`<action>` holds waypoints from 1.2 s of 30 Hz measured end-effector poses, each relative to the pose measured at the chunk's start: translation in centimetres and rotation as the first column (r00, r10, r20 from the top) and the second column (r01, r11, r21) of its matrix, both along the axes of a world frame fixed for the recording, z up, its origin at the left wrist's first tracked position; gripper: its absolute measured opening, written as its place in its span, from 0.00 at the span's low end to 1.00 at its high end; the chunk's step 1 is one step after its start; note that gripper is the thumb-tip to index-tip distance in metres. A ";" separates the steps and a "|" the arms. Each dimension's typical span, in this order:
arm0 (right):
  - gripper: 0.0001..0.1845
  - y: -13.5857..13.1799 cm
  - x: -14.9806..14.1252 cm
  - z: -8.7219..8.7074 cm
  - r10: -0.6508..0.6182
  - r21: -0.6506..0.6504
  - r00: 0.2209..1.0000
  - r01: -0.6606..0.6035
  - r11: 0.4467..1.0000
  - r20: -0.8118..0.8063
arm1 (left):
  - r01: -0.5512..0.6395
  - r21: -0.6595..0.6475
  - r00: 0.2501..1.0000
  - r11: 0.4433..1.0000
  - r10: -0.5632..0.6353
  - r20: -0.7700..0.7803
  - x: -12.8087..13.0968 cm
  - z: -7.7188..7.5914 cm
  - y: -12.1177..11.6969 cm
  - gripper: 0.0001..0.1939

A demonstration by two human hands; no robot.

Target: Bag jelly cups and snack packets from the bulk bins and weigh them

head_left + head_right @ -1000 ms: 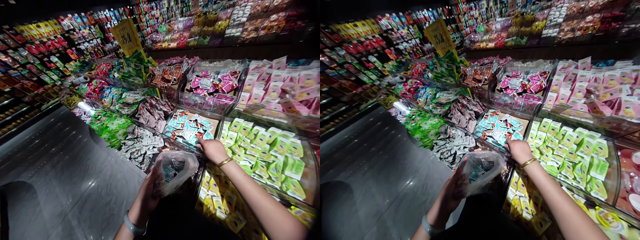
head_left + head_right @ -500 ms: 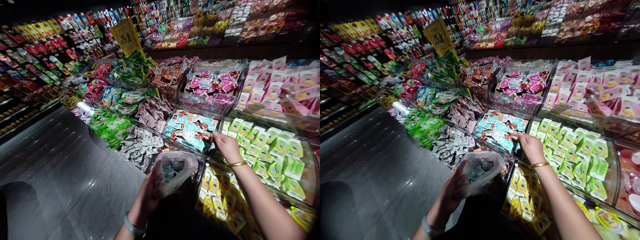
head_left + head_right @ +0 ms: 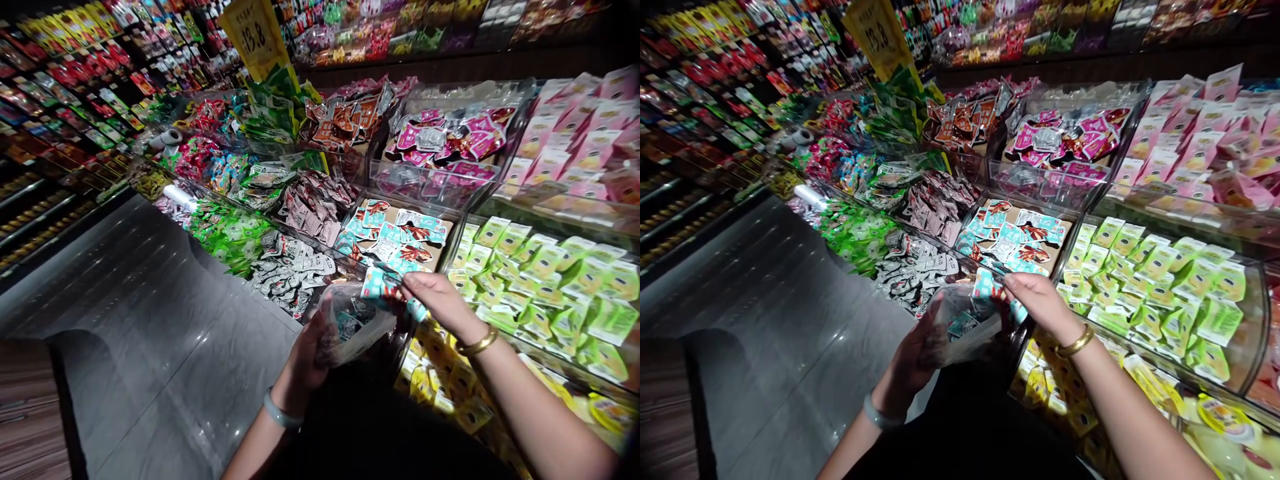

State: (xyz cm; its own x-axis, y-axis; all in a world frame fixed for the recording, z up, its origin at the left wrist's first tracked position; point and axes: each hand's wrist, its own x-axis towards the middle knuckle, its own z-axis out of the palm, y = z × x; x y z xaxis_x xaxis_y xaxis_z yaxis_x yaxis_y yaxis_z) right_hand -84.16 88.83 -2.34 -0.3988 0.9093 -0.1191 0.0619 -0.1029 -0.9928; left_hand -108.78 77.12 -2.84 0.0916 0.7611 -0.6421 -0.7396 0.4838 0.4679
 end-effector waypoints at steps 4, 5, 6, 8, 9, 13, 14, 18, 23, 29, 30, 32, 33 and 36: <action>0.27 -1.8 -4.0 -1.2 -0.002 -0.268 0.992 -0.031 0.963 -0.123 | -0.051 0.069 0.999 0.996 0.051 0.003 0.5 0.5 -0.3 0.28; 0.27 -2.2 -4.8 -1.5 0.031 -0.313 0.989 -0.076 0.947 -0.147 | -0.051 0.066 0.999 0.997 0.052 -0.007 0.7 0.8 -0.4 0.27; 0.27 -2.7 -5.5 -1.9 0.075 -0.333 0.985 -0.123 0.935 -0.153 | -0.044 0.063 0.999 0.997 0.045 -0.015 1.0 1.0 -0.4 0.26; 0.26 -3.3 -6.5 -2.7 0.154 -0.332 0.979 -0.190 0.924 -0.132 | -0.025 0.070 0.999 0.997 0.027 -0.024 1.4 1.4 -0.4 0.25; 0.25 -3.6 -6.8 -3.1 0.197 -0.313 0.974 -0.221 0.924 -0.108 | -0.023 0.078 0.999 0.997 0.025 -0.026 1.4 1.5 -0.5 0.25; 0.20 -4.0 -6.4 -4.0 0.269 0.008 0.928 -0.281 0.960 0.256 | -0.059 0.027 0.997 0.998 0.061 -0.046 0.9 1.6 -0.8 0.25; 0.19 -4.0 -5.9 -4.0 0.203 0.145 0.905 -0.273 0.951 0.375 | -0.068 0.007 0.996 0.998 0.068 -0.050 0.6 1.5 -0.9 0.27; 0.20 -3.9 -3.4 -4.4 -0.219 0.520 0.773 -0.163 0.838 0.595 | -0.081 0.009 0.994 0.997 0.082 -0.075 -0.1 1.3 -1.6 0.33; 0.30 -3.3 -2.1 -6.9 -0.122 0.263 0.719 -0.087 0.961 0.684 | -0.095 0.052 0.978 0.994 0.103 -0.183 0.2 1.6 -2.3 0.34; 0.24 -4.5 -2.7 -4.3 -0.033 -0.157 0.998 0.040 0.987 0.046 | -0.252 0.123 0.898 0.960 0.279 -0.340 0.1 6.0 -5.0 0.19; 0.24 -5.0 -2.9 -3.2 -0.044 -0.206 0.999 0.037 0.978 -0.029 | -0.289 0.158 0.874 0.944 0.327 -0.360 0.0 7.0 -5.8 0.15; 0.23 -6.3 -3.1 -0.8 -0.053 -0.264 0.992 0.022 0.964 -0.112 | -0.334 0.219 0.832 0.917 0.396 -0.389 -0.4 8.6 -7.7 0.11; 0.23 -7.0 -3.3 0.3 -0.043 -0.279 0.991 0.006 0.960 -0.129 | -0.346 0.242 0.814 0.906 0.419 -0.403 -0.6 9.2 -8.6 0.11; 0.20 -9.2 -3.8 3.0 0.004 -0.297 0.990 -0.047 0.954 -0.142 | -0.367 0.304 0.744 0.879 0.473 -0.471 -1.2 10.4 -11.7 0.09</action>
State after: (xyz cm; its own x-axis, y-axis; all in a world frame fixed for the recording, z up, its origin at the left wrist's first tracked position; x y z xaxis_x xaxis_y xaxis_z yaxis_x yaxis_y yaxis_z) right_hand -87.98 79.66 0.61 -0.4531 0.8298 -0.3258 -0.0671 -0.3961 -0.9157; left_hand -110.03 65.40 7.53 -0.5691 0.7470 -0.3436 -0.4668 0.0505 0.8829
